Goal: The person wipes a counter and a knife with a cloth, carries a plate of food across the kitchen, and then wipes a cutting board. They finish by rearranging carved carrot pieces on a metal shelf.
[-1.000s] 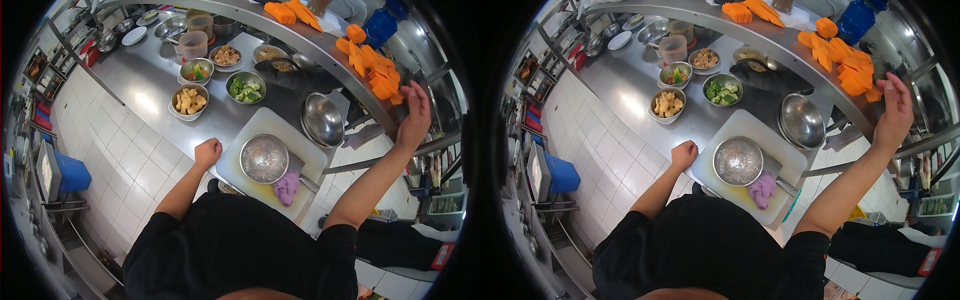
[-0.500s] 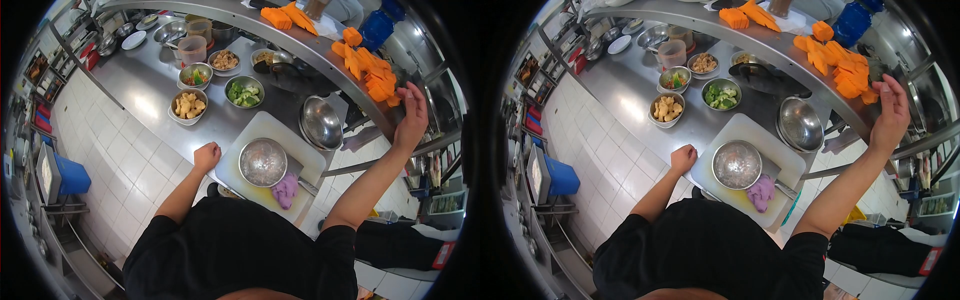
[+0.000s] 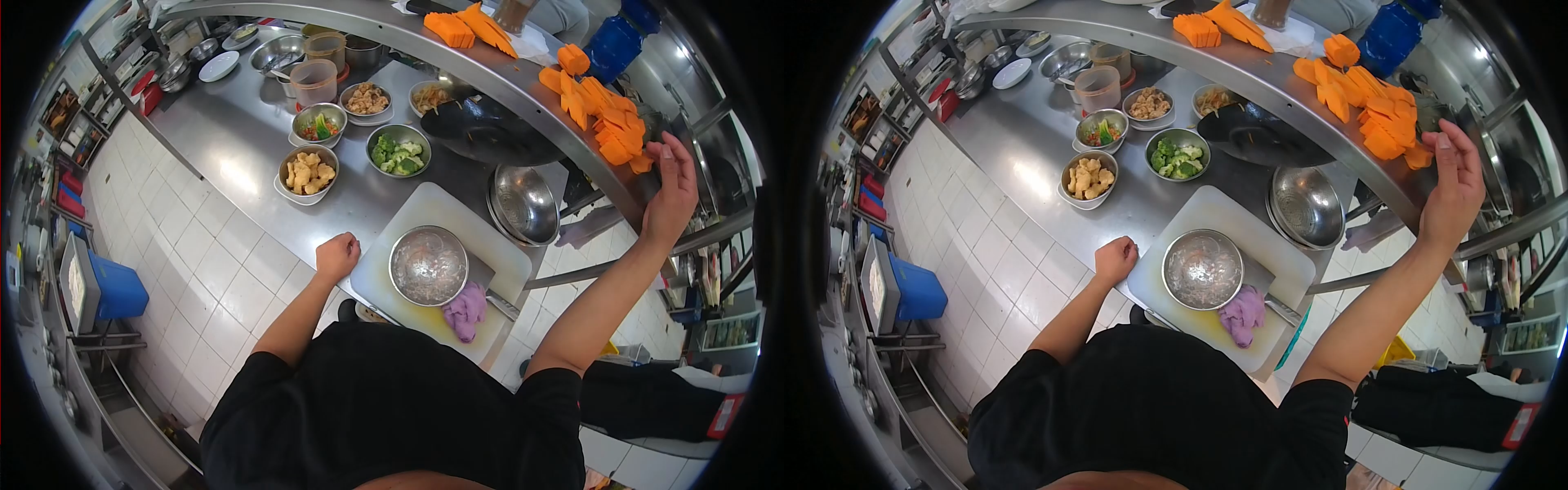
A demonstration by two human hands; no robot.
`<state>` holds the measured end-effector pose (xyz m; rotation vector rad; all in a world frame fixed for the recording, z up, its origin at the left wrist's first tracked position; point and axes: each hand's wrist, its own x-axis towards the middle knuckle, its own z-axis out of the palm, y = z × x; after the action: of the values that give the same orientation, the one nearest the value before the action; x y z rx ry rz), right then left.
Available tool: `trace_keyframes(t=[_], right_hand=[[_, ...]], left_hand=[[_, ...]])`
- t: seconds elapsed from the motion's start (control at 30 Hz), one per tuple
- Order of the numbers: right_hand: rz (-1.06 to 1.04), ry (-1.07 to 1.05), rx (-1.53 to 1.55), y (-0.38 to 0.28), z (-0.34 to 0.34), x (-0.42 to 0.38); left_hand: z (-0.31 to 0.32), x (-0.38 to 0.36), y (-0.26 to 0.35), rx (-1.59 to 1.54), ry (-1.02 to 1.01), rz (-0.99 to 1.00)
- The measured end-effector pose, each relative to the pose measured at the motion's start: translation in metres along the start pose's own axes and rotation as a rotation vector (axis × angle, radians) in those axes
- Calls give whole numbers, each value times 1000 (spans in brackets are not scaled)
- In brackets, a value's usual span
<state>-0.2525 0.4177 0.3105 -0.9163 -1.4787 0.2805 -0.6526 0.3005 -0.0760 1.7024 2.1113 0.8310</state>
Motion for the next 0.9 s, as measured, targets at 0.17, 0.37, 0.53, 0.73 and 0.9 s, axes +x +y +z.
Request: trace_keyframes(t=[0.17, 0.37, 0.53, 0.73, 0.9], right_hand=[[-12, -1, 4, 1, 0, 0], [20, 24, -5, 0, 2, 0], [30, 12, 24, 1, 2, 0], [25, 2, 18, -5, 5, -3], [-32, -10, 82, -9, 6, -7]], left_hand=[[-1, 0, 2, -1, 10, 5], [1, 0, 1, 21, 32, 6], [2, 0, 3, 45, 38, -9], [5, -2, 4, 105, 50, -33], [14, 0, 2, 120, 77, -46]])
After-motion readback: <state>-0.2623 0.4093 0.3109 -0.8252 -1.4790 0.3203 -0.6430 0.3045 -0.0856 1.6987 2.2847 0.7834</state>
